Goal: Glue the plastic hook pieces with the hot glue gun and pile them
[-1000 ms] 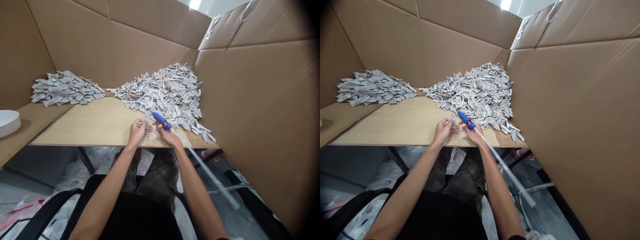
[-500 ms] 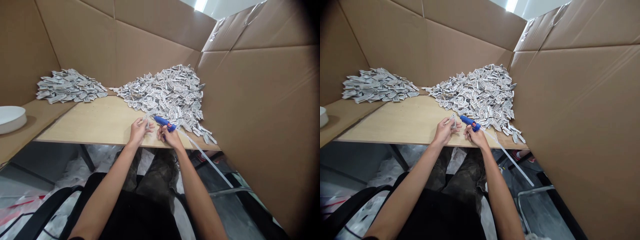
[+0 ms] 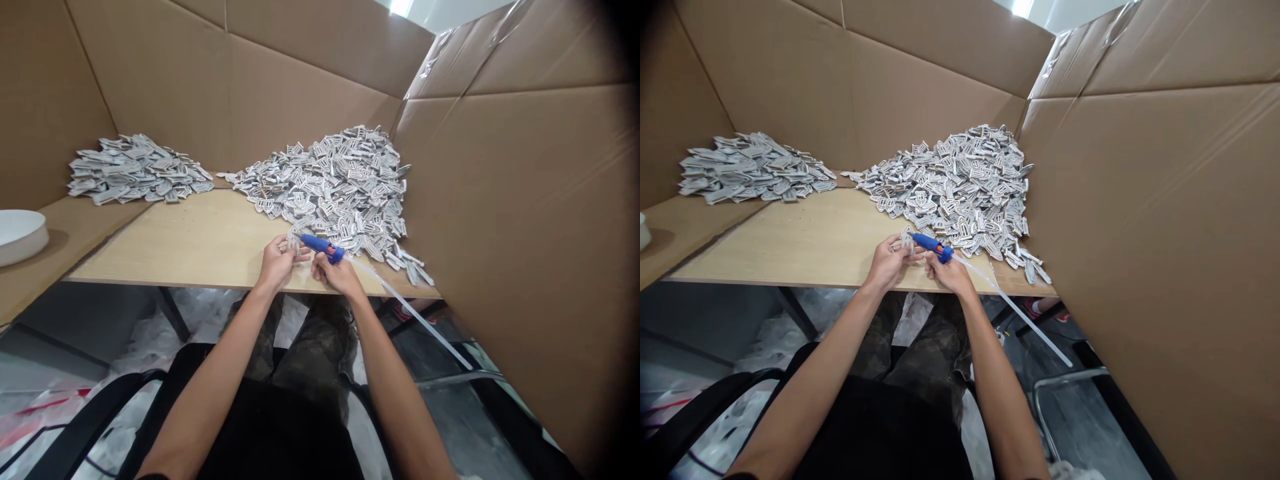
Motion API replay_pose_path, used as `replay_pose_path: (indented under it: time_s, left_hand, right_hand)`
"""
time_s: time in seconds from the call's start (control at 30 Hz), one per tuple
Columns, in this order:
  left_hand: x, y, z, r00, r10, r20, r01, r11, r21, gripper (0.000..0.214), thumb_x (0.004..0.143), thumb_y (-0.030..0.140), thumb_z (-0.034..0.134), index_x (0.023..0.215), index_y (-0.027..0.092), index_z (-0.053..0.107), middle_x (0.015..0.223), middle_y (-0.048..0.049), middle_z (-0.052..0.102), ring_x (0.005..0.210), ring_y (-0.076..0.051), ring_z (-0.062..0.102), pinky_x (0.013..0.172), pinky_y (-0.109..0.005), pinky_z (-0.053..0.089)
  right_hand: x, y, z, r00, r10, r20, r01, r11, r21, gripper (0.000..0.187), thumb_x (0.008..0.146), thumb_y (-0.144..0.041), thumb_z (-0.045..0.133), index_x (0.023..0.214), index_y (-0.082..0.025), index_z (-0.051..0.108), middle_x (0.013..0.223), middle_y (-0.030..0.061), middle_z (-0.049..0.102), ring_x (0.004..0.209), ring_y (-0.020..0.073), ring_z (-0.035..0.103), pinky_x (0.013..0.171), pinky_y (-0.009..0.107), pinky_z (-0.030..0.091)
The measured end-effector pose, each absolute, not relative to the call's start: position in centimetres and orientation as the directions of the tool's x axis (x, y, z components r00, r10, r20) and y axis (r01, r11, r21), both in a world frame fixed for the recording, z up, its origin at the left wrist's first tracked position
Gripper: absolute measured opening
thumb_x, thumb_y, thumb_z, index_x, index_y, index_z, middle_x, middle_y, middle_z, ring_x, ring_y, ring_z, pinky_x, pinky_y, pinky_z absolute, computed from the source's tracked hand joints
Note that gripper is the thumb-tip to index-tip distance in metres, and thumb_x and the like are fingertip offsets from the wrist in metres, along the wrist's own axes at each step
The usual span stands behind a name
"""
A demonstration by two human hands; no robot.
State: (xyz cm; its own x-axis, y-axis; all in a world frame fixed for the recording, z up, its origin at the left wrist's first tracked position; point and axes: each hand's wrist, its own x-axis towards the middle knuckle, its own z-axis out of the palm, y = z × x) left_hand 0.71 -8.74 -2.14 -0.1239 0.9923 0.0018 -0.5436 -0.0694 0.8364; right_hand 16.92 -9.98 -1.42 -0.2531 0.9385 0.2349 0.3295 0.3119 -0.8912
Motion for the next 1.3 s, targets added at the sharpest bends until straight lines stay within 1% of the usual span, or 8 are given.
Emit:
replay_pose_path:
  time_s: [0.1,0.23,0.4,0.53,0.8,1.03,1.2,1.3]
  left_hand:
    - [0.7,-8.8,-2.1,-0.127,0.992,-0.005,-0.550,-0.066,0.833,0.031,0.078,-0.003,0.067,0.103,0.014,0.060,0.083,-0.0043,0.074,0.080,-0.022,0.080,0.080,-0.038,0.068]
    - [0.8,-8.6,-2.2,-0.139,0.990,0.009,-0.555,-0.085,0.827,0.034,0.077,0.000,0.073,0.104,0.014,0.058,0.085,-0.0053,0.074,0.083,-0.024,0.081,0.083,-0.042,0.068]
    - [0.8,-8.6,-2.4,-0.148,0.989,0.018,-0.562,-0.099,0.821,0.036,0.076,0.001,0.073,0.106,0.015,0.057,0.083,-0.0048,0.074,0.082,-0.024,0.081,0.083,-0.044,0.068]
    - [0.7,-8.6,-2.4,-0.148,0.988,0.048,-0.553,-0.123,0.824,0.037,0.076,0.005,0.077,0.105,0.016,0.057,0.081,-0.0034,0.072,0.083,-0.025,0.081,0.084,-0.045,0.068]
    - [0.7,-8.6,-2.5,-0.149,0.987,0.066,-0.554,-0.139,0.821,0.035,0.075,0.003,0.072,0.104,0.017,0.059,0.078,-0.0024,0.073,0.081,-0.023,0.081,0.083,-0.042,0.068]
    - [0.7,-8.5,-2.8,-0.147,0.986,0.076,-0.544,-0.145,0.827,0.037,0.074,0.007,0.075,0.105,0.018,0.058,0.080,-0.0028,0.074,0.087,-0.025,0.081,0.087,-0.043,0.067]
    - [0.8,-8.4,-3.0,-0.155,0.984,0.087,-0.539,-0.158,0.828,0.037,0.074,0.008,0.076,0.105,0.019,0.057,0.078,-0.0025,0.073,0.084,-0.025,0.081,0.082,-0.040,0.067]
    - [0.7,-8.5,-3.1,-0.161,0.982,0.099,-0.509,-0.168,0.844,0.038,0.075,0.014,0.080,0.105,0.019,0.057,0.079,-0.0027,0.073,0.085,-0.025,0.081,0.077,-0.035,0.066]
  right_hand:
    - [17.0,-9.9,-1.5,-0.253,0.939,0.234,0.374,0.318,-0.871,0.075,0.083,-0.094,0.049,0.070,-0.022,0.063,0.056,0.0014,0.060,0.050,0.0134,0.054,0.052,0.027,0.042]
    - [17.2,-9.6,-1.6,-0.267,0.934,0.240,0.439,0.339,-0.832,0.077,0.086,-0.094,0.044,0.067,-0.022,0.063,0.056,0.0021,0.060,0.053,0.0142,0.056,0.055,0.027,0.044]
    - [17.3,-9.5,-1.4,-0.281,0.929,0.240,0.496,0.354,-0.793,0.078,0.088,-0.094,0.038,0.066,-0.023,0.061,0.056,0.0021,0.061,0.055,0.0148,0.059,0.059,0.027,0.046]
    - [17.3,-9.6,-1.3,-0.267,0.935,0.233,0.524,0.344,-0.779,0.078,0.089,-0.093,0.038,0.065,-0.023,0.061,0.057,0.0023,0.062,0.056,0.0154,0.060,0.061,0.027,0.047]
    - [17.2,-9.8,-1.2,-0.224,0.942,0.248,0.608,0.335,-0.720,0.073,0.094,-0.085,0.038,0.061,-0.024,0.060,0.056,0.0022,0.063,0.061,0.0174,0.065,0.069,0.028,0.049]
    - [17.1,-9.9,-1.2,-0.191,0.950,0.248,0.650,0.312,-0.693,0.072,0.096,-0.082,0.039,0.057,-0.024,0.057,0.052,0.0019,0.060,0.063,0.0185,0.067,0.073,0.028,0.049]
    - [17.3,-9.7,-1.8,-0.175,0.952,0.251,0.653,0.303,-0.694,0.075,0.093,-0.086,0.038,0.052,-0.025,0.052,0.052,0.0024,0.058,0.060,0.0186,0.062,0.070,0.030,0.047]
    - [17.2,-9.7,-1.5,-0.186,0.952,0.243,0.642,0.305,-0.703,0.074,0.093,-0.087,0.038,0.055,-0.026,0.053,0.053,0.0021,0.056,0.060,0.0196,0.059,0.069,0.032,0.046]
